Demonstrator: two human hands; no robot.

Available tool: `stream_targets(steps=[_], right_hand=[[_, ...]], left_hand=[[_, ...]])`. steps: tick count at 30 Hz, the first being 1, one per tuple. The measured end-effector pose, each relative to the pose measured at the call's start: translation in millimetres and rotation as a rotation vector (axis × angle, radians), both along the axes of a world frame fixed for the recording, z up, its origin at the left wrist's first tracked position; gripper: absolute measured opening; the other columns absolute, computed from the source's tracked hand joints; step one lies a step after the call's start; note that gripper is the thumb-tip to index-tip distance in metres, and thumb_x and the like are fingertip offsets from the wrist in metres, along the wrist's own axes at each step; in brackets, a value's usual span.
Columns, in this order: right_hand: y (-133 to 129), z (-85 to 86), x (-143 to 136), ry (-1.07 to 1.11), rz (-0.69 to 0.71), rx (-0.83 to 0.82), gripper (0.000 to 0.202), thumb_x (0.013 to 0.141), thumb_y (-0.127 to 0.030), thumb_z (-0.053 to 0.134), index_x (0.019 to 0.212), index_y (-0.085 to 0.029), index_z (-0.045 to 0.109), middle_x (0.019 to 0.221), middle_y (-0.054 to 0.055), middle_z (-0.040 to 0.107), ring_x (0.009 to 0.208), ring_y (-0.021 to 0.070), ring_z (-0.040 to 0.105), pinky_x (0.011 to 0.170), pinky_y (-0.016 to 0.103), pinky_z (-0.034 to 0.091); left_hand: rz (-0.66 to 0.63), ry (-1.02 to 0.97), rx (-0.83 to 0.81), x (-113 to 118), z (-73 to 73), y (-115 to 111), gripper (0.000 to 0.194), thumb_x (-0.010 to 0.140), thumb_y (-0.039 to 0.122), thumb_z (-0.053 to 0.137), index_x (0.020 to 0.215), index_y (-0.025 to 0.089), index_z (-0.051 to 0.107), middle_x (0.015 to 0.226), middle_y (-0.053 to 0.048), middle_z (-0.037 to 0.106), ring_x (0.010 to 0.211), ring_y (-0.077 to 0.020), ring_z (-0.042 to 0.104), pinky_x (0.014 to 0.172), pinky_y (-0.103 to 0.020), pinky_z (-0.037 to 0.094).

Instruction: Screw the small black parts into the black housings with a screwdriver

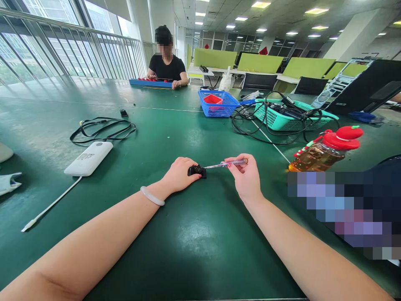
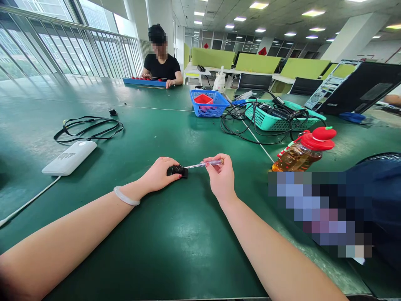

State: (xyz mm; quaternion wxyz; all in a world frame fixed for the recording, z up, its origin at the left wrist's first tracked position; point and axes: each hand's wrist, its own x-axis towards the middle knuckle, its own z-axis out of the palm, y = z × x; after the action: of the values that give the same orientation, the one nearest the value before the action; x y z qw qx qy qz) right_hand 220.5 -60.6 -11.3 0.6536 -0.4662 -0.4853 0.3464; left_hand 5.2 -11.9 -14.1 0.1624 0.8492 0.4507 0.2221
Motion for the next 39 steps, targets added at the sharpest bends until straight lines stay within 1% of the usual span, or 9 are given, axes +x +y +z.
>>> stream_targets(steps=[3, 9, 15, 18, 21, 25, 30, 35, 39], right_hand=[[1.0, -1.7, -0.5, 0.028, 0.021, -0.024, 0.036, 0.073, -0.033, 0.075, 0.093, -0.025, 0.046, 0.091, 0.0, 0.072, 0.094, 0.02, 0.07, 0.092, 0.045, 0.053], [7.2, -7.5, 1.4, 0.117, 0.058, -0.112, 0.045, 0.065, -0.039, 0.082, 0.091, -0.025, 0.048, 0.091, -0.001, 0.071, 0.092, 0.0202, 0.071, 0.097, 0.049, 0.052], [10.1, -9.6, 2.7, 0.162, 0.093, -0.178, 0.046, 0.063, -0.041, 0.084, 0.089, -0.024, 0.051, 0.086, -0.001, 0.071, 0.09, 0.0183, 0.071, 0.096, 0.047, 0.054], [10.0, -9.8, 1.8, 0.179, 0.11, -0.203, 0.046, 0.062, -0.042, 0.085, 0.088, -0.024, 0.052, 0.084, -0.002, 0.072, 0.087, 0.0181, 0.072, 0.096, 0.048, 0.055], [9.6, -9.5, 1.5, 0.184, 0.12, -0.212, 0.048, 0.061, -0.042, 0.086, 0.091, -0.024, 0.053, 0.084, -0.002, 0.072, 0.086, 0.019, 0.072, 0.095, 0.05, 0.055], [9.8, -9.1, 3.6, 0.214, 0.141, -0.223, 0.049, 0.062, -0.042, 0.085, 0.095, -0.024, 0.055, 0.085, -0.002, 0.072, 0.087, 0.0189, 0.073, 0.096, 0.049, 0.055], [12.1, -11.2, 7.8, 0.235, 0.141, -0.233, 0.042, 0.066, -0.042, 0.083, 0.093, -0.025, 0.055, 0.084, -0.002, 0.071, 0.087, 0.0192, 0.073, 0.095, 0.048, 0.056], [13.1, -12.7, 8.5, 0.283, 0.14, -0.247, 0.041, 0.065, -0.04, 0.084, 0.09, -0.025, 0.056, 0.082, -0.003, 0.071, 0.086, 0.0191, 0.073, 0.097, 0.048, 0.055], [12.7, -11.9, 8.2, 0.296, 0.182, -0.279, 0.039, 0.065, -0.038, 0.084, 0.089, -0.025, 0.057, 0.085, -0.002, 0.071, 0.089, 0.0185, 0.073, 0.1, 0.047, 0.054]], left_hand=[[-0.005, -0.002, -0.005, -0.2, -0.2, 0.6, 0.032, 0.081, 0.04, 0.067, 0.105, 0.021, 0.068, 0.114, -0.007, 0.069, 0.114, -0.0284, 0.056, 0.104, -0.046, 0.043], [-0.016, -0.019, -0.013, -0.9, 0.1, 1.5, 0.03, 0.079, 0.039, 0.067, 0.104, 0.022, 0.068, 0.114, -0.007, 0.069, 0.114, -0.0286, 0.056, 0.104, -0.047, 0.043], [-0.037, -0.028, -0.025, -1.9, -0.1, 2.6, 0.032, 0.079, 0.04, 0.068, 0.104, 0.022, 0.068, 0.114, -0.007, 0.069, 0.114, -0.0284, 0.057, 0.105, -0.048, 0.042], [-0.037, -0.019, -0.025, -1.3, 0.1, 2.4, 0.032, 0.079, 0.041, 0.068, 0.105, 0.022, 0.068, 0.114, -0.007, 0.07, 0.114, -0.0282, 0.057, 0.105, -0.047, 0.042], [-0.028, -0.019, -0.02, -0.4, 0.4, 1.8, 0.031, 0.078, 0.04, 0.069, 0.104, 0.023, 0.068, 0.114, -0.006, 0.069, 0.115, -0.0286, 0.056, 0.105, -0.047, 0.043], [-0.031, -0.018, -0.033, 0.2, 0.4, 1.8, 0.03, 0.079, 0.04, 0.068, 0.104, 0.023, 0.068, 0.114, -0.006, 0.069, 0.115, -0.0285, 0.056, 0.104, -0.047, 0.043], [-0.025, -0.007, -0.028, 0.5, 0.3, 2.0, 0.031, 0.079, 0.041, 0.068, 0.104, 0.023, 0.067, 0.113, -0.007, 0.069, 0.115, -0.0288, 0.056, 0.104, -0.048, 0.043], [-0.026, 0.005, -0.018, 1.0, 1.1, 0.5, 0.03, 0.081, 0.041, 0.067, 0.104, 0.022, 0.067, 0.113, -0.006, 0.07, 0.114, -0.0282, 0.056, 0.104, -0.046, 0.042], [-0.024, 0.005, -0.018, 1.1, 1.9, 0.1, 0.03, 0.08, 0.041, 0.067, 0.104, 0.022, 0.067, 0.112, -0.005, 0.07, 0.113, -0.0283, 0.056, 0.103, -0.045, 0.042]])
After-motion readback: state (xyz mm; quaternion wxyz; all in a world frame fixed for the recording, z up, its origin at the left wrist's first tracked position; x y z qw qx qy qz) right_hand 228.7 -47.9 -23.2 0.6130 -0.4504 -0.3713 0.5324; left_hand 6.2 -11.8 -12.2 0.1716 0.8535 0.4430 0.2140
